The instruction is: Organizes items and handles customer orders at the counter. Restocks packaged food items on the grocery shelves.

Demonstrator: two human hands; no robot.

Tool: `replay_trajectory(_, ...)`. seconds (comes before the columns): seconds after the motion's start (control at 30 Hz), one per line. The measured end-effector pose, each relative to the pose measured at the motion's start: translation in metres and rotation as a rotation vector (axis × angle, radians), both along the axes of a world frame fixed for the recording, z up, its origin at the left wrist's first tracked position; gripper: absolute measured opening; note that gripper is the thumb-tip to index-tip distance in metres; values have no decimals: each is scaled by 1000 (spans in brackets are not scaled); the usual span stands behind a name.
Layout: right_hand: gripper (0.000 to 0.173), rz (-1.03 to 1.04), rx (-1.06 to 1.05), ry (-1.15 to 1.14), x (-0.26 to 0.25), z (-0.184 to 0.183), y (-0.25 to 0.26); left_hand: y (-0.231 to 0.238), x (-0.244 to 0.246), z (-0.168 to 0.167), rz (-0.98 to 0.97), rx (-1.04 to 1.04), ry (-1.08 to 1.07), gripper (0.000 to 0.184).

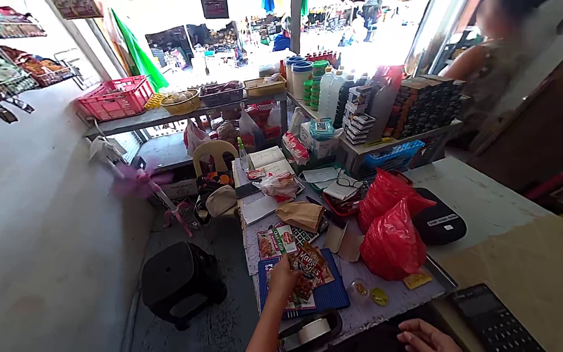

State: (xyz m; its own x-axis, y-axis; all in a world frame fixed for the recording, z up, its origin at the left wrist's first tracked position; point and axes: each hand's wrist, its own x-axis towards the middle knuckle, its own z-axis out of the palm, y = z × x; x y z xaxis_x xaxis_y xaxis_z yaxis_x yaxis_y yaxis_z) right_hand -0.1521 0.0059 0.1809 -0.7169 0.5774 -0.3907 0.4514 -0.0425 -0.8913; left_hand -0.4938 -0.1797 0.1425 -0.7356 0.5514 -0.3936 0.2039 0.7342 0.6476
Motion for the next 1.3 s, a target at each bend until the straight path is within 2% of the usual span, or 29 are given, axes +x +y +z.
replay_trajectory(0.2,17,-154,167,124,1,20,0,-11,5,26,-38,291,-29,46)
replay_trajectory(0.3,19,-223,391,191,-10,42,-2,-2,25,47,-69,563,-98,44)
replay_trajectory(0.4,23,-263,660,267,-22,70,1,19,60,71,-171,747,-210,44)
replay_trajectory(0.53,23,-399,891,389,-32,100,14,51,113,93,-335,875,-383,48)
replay_trajectory(0.7,20,-572,1090,327,-11,110,34,81,173,102,-529,910,-626,45)
replay_trajectory(0.8,20,-625,1150,262,24,112,43,97,209,102,-644,900,-690,45)
replay_trajectory(0.9,22,-652,1117,213,74,107,46,113,248,104,-737,868,-752,43)
replay_trajectory(1.03,24,-749,1095,177,148,103,38,134,307,105,-830,812,-651,23)
replay_trajectory(1.17,21,-916,1159,145,231,99,27,150,383,113,-859,720,-703,25)
replay_trajectory(1.3,21,-1005,1218,122,317,90,16,166,461,113,-1056,580,-678,25)
